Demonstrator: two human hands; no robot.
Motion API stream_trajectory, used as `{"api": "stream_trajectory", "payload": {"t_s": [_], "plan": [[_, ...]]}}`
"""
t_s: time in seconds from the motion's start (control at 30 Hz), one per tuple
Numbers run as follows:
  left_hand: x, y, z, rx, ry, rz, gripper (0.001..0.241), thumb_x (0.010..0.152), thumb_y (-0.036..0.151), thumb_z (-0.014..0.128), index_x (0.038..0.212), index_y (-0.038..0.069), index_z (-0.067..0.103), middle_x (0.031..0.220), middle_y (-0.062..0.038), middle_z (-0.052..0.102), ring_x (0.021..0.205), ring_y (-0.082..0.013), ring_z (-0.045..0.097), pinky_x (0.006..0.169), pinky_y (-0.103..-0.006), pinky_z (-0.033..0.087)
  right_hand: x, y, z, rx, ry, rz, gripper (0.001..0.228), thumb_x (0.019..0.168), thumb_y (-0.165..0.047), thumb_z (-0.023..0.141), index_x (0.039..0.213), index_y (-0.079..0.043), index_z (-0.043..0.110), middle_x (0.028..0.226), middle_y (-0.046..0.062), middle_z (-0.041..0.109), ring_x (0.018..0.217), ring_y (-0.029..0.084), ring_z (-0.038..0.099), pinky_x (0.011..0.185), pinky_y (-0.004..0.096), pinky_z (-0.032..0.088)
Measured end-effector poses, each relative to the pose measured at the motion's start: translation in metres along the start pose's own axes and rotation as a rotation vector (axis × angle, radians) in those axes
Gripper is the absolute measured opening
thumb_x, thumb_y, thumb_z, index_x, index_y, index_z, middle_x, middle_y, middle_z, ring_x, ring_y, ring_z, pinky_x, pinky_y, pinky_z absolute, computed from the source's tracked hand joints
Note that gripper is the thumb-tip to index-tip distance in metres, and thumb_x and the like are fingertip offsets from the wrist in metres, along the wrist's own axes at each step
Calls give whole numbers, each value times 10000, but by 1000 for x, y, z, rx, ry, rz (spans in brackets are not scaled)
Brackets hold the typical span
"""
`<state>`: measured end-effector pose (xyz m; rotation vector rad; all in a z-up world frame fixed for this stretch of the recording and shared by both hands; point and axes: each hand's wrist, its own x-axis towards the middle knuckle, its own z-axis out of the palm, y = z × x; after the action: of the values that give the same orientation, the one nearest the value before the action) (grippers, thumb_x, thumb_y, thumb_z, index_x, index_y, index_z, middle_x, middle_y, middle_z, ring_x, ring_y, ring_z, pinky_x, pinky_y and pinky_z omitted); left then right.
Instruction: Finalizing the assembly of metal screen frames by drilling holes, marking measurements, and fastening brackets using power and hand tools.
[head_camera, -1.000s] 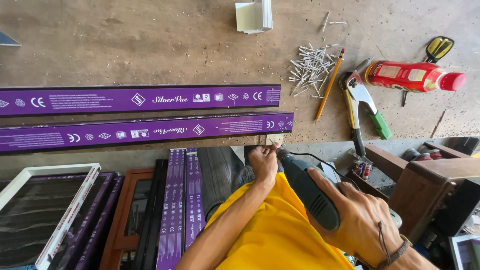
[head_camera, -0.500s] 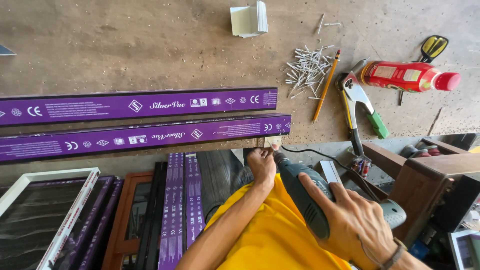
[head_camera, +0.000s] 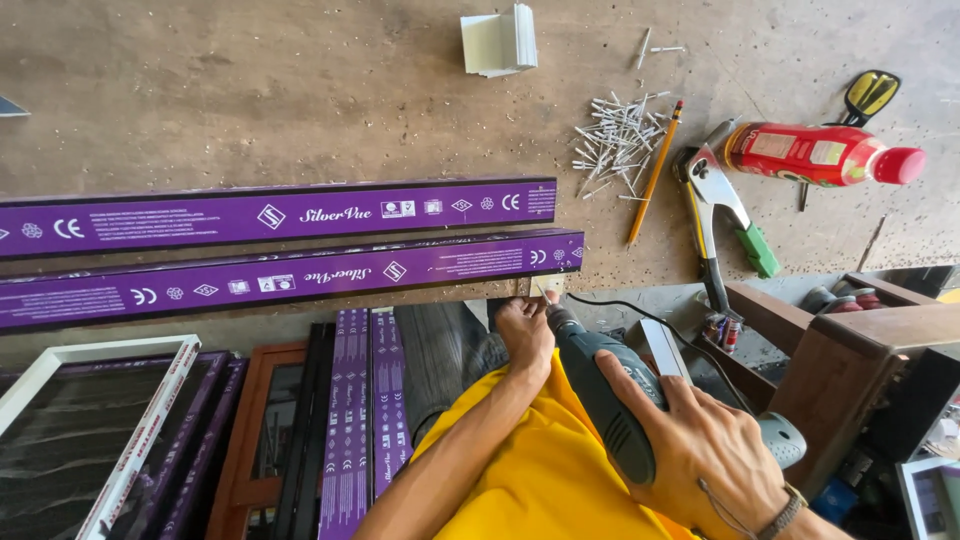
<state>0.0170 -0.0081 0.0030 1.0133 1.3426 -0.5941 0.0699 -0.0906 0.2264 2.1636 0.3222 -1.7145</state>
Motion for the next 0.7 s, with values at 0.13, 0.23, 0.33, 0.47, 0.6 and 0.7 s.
{"api": "stream_trajectory", "payload": {"t_s": [0.13,0.23,0.33,0.47,0.6,0.7], "plan": [[-5,5,-1,30,-1,-31,256,887,248,749,1064,63,758,1063,-70,803,1024,-236,778,964,-428,611,0,3,8,-62,86,-21,1130,793,-710,689,1656,-529,-18,1090,-8,511,975,241,667,613,449,641],[1,-3,-1,-40,-9,51,300,870,213,747,1121,50,751,1140,-84,794,1111,-268,766,1033,-448,573,0,2,10,-83,114,-52,1136,768,-635,682,1660,-512,-11,1114,24,496,1014,274,652,636,464,638],[2,-5,2,-58,-18,71,306,863,216,752,1115,43,753,1124,-89,796,1093,-261,770,1016,-426,587,1,6,18,-114,181,-72,1161,703,-585,713,1653,-510,50,1157,38,524,1023,297,666,658,459,649],[4,-7,4,-58,12,27,222,866,184,766,1031,36,750,997,-84,797,923,-217,772,902,-379,637,6,12,28,-227,340,-162,1048,775,-586,619,1660,-427,81,1075,77,539,850,281,675,526,388,622],[0,-6,2,-81,3,68,262,863,169,756,1084,29,755,1078,-95,804,1032,-252,784,992,-403,606,3,3,8,-122,95,-73,1166,769,-665,676,1672,-477,-38,1086,62,509,936,286,666,594,429,611],[0,-2,3,-47,15,48,247,861,171,758,1059,23,763,1050,-103,807,994,-238,789,958,-389,617,3,4,6,-131,160,-87,1176,733,-705,730,1657,-485,36,1125,67,539,942,309,687,581,446,632]]}}
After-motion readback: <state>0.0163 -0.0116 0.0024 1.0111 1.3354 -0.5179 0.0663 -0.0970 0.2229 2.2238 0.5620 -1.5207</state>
